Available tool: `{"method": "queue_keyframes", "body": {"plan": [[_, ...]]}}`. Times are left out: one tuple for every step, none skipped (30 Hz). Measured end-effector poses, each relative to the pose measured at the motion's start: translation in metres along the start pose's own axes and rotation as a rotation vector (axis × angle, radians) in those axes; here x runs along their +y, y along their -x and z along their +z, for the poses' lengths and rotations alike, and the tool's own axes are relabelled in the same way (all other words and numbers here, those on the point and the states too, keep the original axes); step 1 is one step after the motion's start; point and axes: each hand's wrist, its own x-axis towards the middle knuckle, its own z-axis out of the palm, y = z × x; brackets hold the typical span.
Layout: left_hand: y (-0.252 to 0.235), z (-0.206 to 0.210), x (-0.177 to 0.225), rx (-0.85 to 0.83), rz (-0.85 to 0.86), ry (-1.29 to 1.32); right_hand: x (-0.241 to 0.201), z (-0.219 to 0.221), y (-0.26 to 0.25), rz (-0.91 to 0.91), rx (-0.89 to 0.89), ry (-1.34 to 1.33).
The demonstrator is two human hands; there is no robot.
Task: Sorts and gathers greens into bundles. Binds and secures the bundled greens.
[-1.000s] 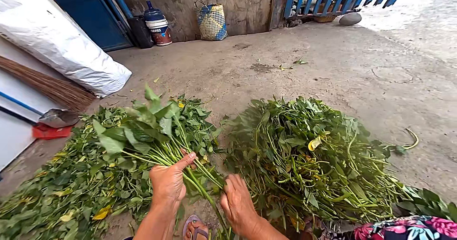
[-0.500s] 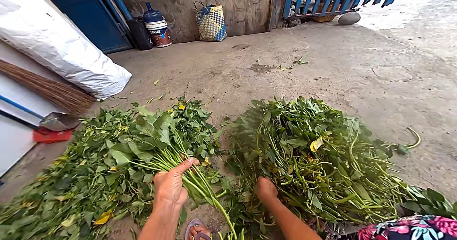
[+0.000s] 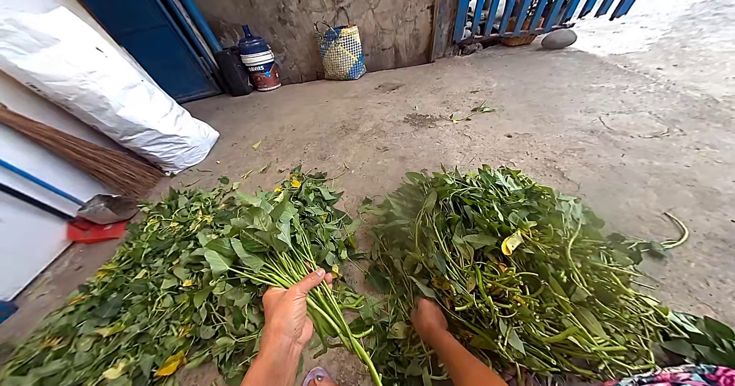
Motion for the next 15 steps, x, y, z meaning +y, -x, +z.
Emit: {"method": "queue_keyframes", "body": {"plan": [[0.000, -0.001, 0.000, 0.003, 0.001, -0.002, -0.002, 0.000, 0.002, -0.018, 0.000, -0.028], [-0.001, -0.002, -0.001, 0.003, 0.006, -0.006, -0.006, 0.000, 0.008, -0.061, 0.030, -0.082], [-0.003, -0.003, -0.001, 0.004, 0.013, -0.010, -0.011, 0.000, 0.018, -0.131, 0.099, -0.156], [-0.004, -0.004, -0.001, 0.006, 0.020, -0.012, -0.016, 0.001, 0.031, -0.213, 0.194, -0.240], [-0.004, -0.005, -0.002, 0.008, 0.027, -0.013, -0.020, 0.003, 0.044, -0.291, 0.285, -0.328], [-0.003, -0.006, -0.003, 0.012, 0.033, -0.011, -0.023, 0.006, 0.054, -0.346, 0.344, -0.400], [-0.002, -0.006, -0.003, 0.014, 0.036, -0.016, -0.024, 0.007, 0.059, -0.362, 0.331, -0.432], [-0.002, -0.005, -0.003, 0.015, 0.038, -0.024, -0.026, 0.003, 0.062, -0.344, 0.247, -0.428], [-0.001, -0.004, -0.003, 0.010, 0.041, -0.028, -0.027, -0.002, 0.065, -0.321, 0.153, -0.414], [-0.001, -0.003, -0.003, -0.001, 0.043, -0.033, -0.030, -0.006, 0.071, -0.320, 0.135, -0.405], [-0.001, -0.003, -0.003, -0.014, 0.046, -0.038, -0.034, -0.009, 0.079, -0.351, 0.198, -0.414], [-0.001, -0.003, -0.003, -0.029, 0.051, -0.041, -0.039, -0.010, 0.087, -0.404, 0.308, -0.437], [-0.001, -0.003, -0.004, -0.044, 0.053, -0.046, -0.042, -0.009, 0.094, -0.464, 0.416, -0.458], [0.000, -0.004, -0.006, -0.057, 0.056, -0.054, -0.045, -0.010, 0.099, -0.517, 0.496, -0.473], [0.001, -0.004, -0.007, -0.066, 0.061, -0.064, -0.047, -0.009, 0.102, -0.563, 0.553, -0.479]]}}
